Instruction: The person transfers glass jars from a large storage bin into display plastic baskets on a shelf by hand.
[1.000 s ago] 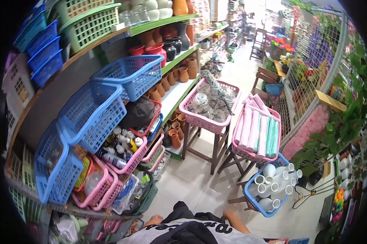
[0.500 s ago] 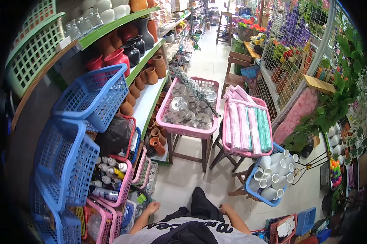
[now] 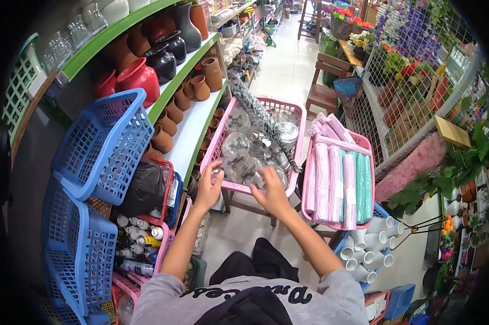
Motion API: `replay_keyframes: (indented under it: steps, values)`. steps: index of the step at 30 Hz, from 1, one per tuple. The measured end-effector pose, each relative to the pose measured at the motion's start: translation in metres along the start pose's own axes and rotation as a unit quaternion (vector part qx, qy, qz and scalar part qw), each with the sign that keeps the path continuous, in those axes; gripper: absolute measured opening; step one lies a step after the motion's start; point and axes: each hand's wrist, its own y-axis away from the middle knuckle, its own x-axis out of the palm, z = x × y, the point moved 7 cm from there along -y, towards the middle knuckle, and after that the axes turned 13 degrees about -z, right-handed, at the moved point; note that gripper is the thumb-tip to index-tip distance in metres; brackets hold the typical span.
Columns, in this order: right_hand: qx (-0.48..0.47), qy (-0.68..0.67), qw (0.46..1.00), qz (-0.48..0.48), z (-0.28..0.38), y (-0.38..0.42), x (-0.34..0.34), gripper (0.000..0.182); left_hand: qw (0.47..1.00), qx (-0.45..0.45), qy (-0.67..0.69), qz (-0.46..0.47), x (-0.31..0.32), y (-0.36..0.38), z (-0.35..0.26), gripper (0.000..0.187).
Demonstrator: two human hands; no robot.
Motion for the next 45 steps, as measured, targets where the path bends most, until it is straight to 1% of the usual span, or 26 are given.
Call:
replay_keyframes:
  steps: [1,2,3,4,5,6,7,8,10,16,19,21,22,24,26,32,34,35,36,38,39,40,42,43,44,45]
  values:
    - [-0.018,0.016,1.000,0.010,0.001,-0.016,0.007,0.055,1.000,-0.005,-0.002,0.003,0.005,-0.007,0.011,0.029]
    - [-0.012,0.016,1.000,0.013,-0.006,-0.025,0.015,0.055,0.999,-0.034,0.004,0.019,0.014,-0.012,0.029,0.034]
    - [-0.027,0.021,0.999,0.015,-0.014,-0.031,0.025,0.066,0.997,-0.063,0.011,0.034,0.022,-0.013,0.046,0.040]
    - [-0.043,0.024,0.999,0.017,-0.018,-0.038,0.033,0.077,0.997,-0.068,0.011,0.035,0.026,-0.015,0.054,0.040]
    - [-0.041,0.023,0.999,0.021,-0.024,-0.043,0.040,0.077,0.992,-0.111,0.032,0.053,0.033,-0.014,0.066,0.042]
    - [-0.018,0.027,0.998,0.048,-0.031,-0.046,0.050,0.085,0.984,-0.153,0.051,0.072,0.038,-0.014,0.076,0.044]
    - [0.006,0.032,0.997,0.076,-0.038,-0.046,0.060,0.093,0.983,-0.154,0.042,0.092,0.041,-0.016,0.083,0.045]
    - [0.011,0.032,0.996,0.079,-0.041,-0.046,0.065,0.093,0.982,-0.159,0.041,0.094,0.041,-0.015,0.089,0.045]
    - [0.026,0.022,0.994,0.103,-0.046,-0.046,0.074,0.098,0.960,-0.230,0.078,0.136,0.043,-0.015,0.081,0.045]
    - [0.044,0.028,0.993,0.105,-0.048,-0.047,0.077,0.087,0.947,-0.255,0.130,0.145,0.041,-0.017,0.089,0.044]
    - [0.026,0.039,0.995,0.090,-0.050,-0.048,0.075,0.086,0.956,-0.229,0.123,0.136,0.040,-0.020,0.090,0.044]
    - [0.030,0.027,0.999,0.015,-0.055,-0.054,0.065,0.084,0.956,-0.228,0.130,0.131,0.039,-0.021,0.089,0.044]
    - [0.030,0.027,0.999,0.013,-0.056,-0.057,0.062,0.084,0.956,-0.227,0.131,0.132,0.040,-0.022,0.088,0.044]
    - [0.137,-0.023,0.990,-0.002,-0.069,-0.062,0.053,0.083,0.953,-0.232,0.146,0.130,0.042,-0.024,0.085,0.044]
    - [0.133,-0.012,0.991,-0.007,-0.064,-0.068,0.049,0.082,0.950,-0.242,0.149,0.130,0.043,-0.026,0.081,0.044]
    - [0.126,-0.105,0.986,-0.025,-0.055,-0.073,0.043,0.087,0.940,-0.263,0.188,0.109,0.051,-0.042,0.067,0.045]
    - [0.097,-0.132,0.986,-0.042,-0.036,-0.077,0.035,0.089,0.863,-0.382,0.306,0.126,0.061,-0.042,0.054,0.051]
    - [0.099,-0.152,0.983,-0.031,-0.039,-0.077,0.035,0.094,0.819,-0.409,0.381,0.131,0.065,-0.045,0.042,0.052]
    - [0.096,-0.150,0.983,-0.035,-0.038,-0.079,0.032,0.094,0.819,-0.405,0.383,0.135,0.068,-0.048,0.039,0.052]
    - [0.021,-0.103,0.991,-0.077,-0.028,-0.083,0.022,0.097,0.793,-0.418,0.402,0.186,0.079,-0.049,0.031,0.049]
    - [0.038,-0.127,0.989,-0.061,-0.029,-0.085,0.021,0.104,0.793,-0.415,0.403,0.191,0.083,-0.053,0.028,0.049]
    - [0.036,-0.124,0.989,-0.066,-0.028,-0.087,0.017,0.104,0.798,-0.401,0.407,0.193,0.085,-0.057,0.025,0.048]
    - [-0.016,-0.067,0.994,-0.087,-0.017,-0.092,0.007,0.109,0.807,-0.372,0.415,0.195,0.090,-0.064,0.019,0.048]
    - [0.025,-0.114,0.992,-0.057,-0.017,-0.092,0.005,0.112,0.808,-0.360,0.426,0.189,0.091,-0.068,0.016,0.053]
    - [0.080,-0.170,0.982,-0.029,-0.016,-0.091,0.004,0.109,0.808,-0.357,0.427,0.193,0.093,-0.070,0.014,0.053]
    - [0.093,-0.206,0.974,-0.033,-0.021,-0.092,0.003,0.100,0.828,-0.325,0.415,0.192,0.093,-0.074,0.009,0.056]
